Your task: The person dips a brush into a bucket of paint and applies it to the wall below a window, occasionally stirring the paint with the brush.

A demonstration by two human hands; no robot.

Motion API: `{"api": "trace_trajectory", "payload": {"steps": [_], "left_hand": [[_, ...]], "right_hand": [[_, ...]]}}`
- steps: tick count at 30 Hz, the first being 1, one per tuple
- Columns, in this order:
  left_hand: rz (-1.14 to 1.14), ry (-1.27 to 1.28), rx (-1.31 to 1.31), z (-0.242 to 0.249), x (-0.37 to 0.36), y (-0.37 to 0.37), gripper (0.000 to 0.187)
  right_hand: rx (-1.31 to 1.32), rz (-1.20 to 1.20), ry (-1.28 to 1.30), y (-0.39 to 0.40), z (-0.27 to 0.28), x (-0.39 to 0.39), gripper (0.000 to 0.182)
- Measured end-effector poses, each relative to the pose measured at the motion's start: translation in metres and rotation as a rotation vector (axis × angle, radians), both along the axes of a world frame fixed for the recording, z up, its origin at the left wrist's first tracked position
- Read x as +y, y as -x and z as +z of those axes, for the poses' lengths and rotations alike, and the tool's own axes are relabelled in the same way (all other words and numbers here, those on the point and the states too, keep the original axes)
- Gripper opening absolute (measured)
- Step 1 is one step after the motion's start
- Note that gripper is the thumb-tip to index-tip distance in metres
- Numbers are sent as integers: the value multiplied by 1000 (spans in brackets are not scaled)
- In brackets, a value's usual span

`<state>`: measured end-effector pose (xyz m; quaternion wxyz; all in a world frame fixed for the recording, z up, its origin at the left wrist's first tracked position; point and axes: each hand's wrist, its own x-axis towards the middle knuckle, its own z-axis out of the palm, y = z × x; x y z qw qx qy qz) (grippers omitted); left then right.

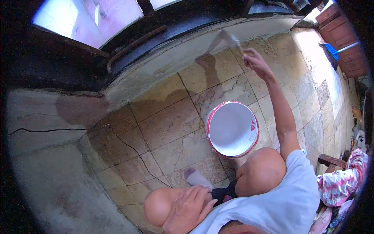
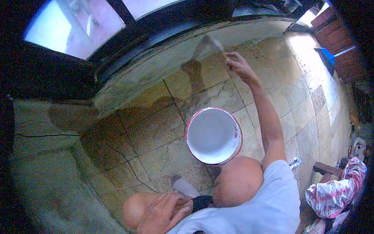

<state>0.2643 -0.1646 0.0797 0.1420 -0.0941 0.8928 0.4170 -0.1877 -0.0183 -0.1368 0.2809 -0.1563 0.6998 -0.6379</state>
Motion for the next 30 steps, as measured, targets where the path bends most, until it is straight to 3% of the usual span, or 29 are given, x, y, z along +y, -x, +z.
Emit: {"api": "trace_trajectory", "payload": {"steps": [4,7,10,17,20,21,24,30], "left_hand": [[-1,5,-42,2,3,5,28],[4,12,-49,3,4,8,30],[29,22,-48,4,5,9,31],[-13,-8,-121,-1,2,12,31],[-69,11,-126,-8,-1,12,33],[-80,23,-123,-9,-1,12,34],[-93,10,-135,-4,-4,13,36],[21,11,-26,-2,0,5,30]], "right_hand": [[-6,-251,10,-2,-24,2,42],[-29,-195,-5,-16,-45,-42,40],[-85,74,-104,-72,2,-81,38],[94,756,-44,-114,17,-141,33],[237,752,-43,-101,-5,-153,30],[347,674,65,-88,-26,-156,32],[92,526,15,-49,-6,-119,35],[-40,57,78,-6,9,-15,35]]}}
